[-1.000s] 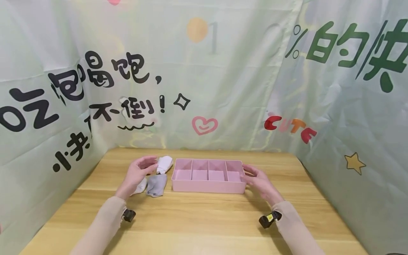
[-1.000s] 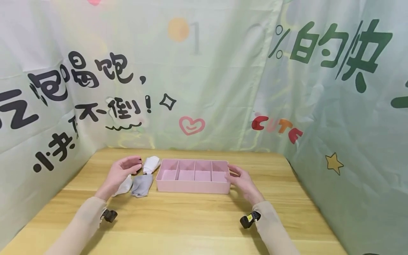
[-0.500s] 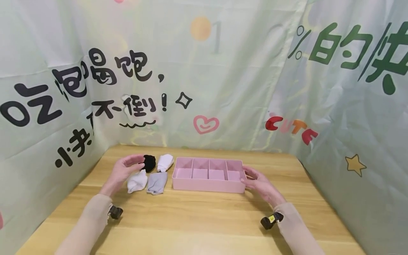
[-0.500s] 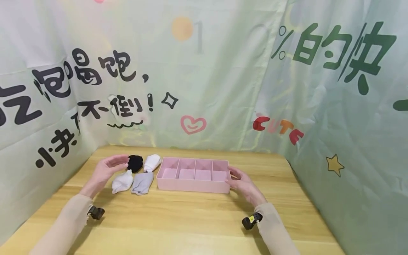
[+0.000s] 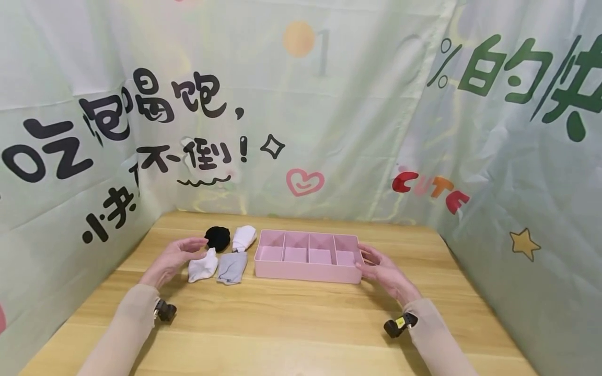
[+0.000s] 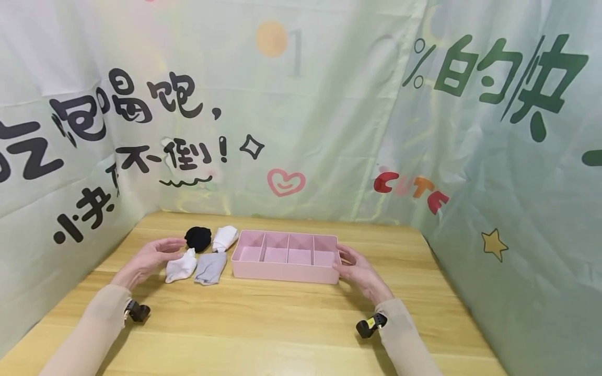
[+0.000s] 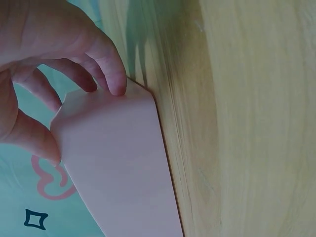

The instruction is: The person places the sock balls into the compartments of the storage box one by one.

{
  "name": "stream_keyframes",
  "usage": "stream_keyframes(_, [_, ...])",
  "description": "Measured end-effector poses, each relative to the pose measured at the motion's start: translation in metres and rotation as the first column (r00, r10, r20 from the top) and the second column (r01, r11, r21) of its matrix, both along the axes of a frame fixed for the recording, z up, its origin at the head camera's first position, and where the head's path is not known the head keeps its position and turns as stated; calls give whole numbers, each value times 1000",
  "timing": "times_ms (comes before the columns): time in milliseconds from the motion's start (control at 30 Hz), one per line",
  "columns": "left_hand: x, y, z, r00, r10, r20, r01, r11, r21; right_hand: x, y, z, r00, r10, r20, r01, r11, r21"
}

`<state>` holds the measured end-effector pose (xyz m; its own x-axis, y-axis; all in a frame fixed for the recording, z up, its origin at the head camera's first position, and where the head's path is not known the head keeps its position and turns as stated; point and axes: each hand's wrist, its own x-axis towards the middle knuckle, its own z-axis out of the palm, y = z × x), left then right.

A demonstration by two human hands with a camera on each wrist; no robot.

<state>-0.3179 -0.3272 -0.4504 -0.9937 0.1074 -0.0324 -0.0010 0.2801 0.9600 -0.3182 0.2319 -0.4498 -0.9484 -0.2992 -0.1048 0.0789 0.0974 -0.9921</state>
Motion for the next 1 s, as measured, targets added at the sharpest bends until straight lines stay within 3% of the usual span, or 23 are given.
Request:
stream_keyframes(200, [-4, -4, -3, 998, -45, 54, 46, 999, -15, 0, 2, -2, 1000, 4, 6, -4, 1000, -8])
stream_keyframes(433, [-4, -13, -5, 985, -145, 90, 152, 986, -65, -1, 2, 1, 1000, -2, 11, 2, 1000, 14])
stream_keyframes(567, [-5, -13, -5, 975, -199, 103, 204, 978, -50, 0, 3, 1, 1000, 4, 17, -4, 1000, 16])
stream_keyframes(1000, [-6, -3, -4, 975, -170, 143, 186, 976, -108, 0, 2, 2, 999, 10, 36, -10, 1000, -12])
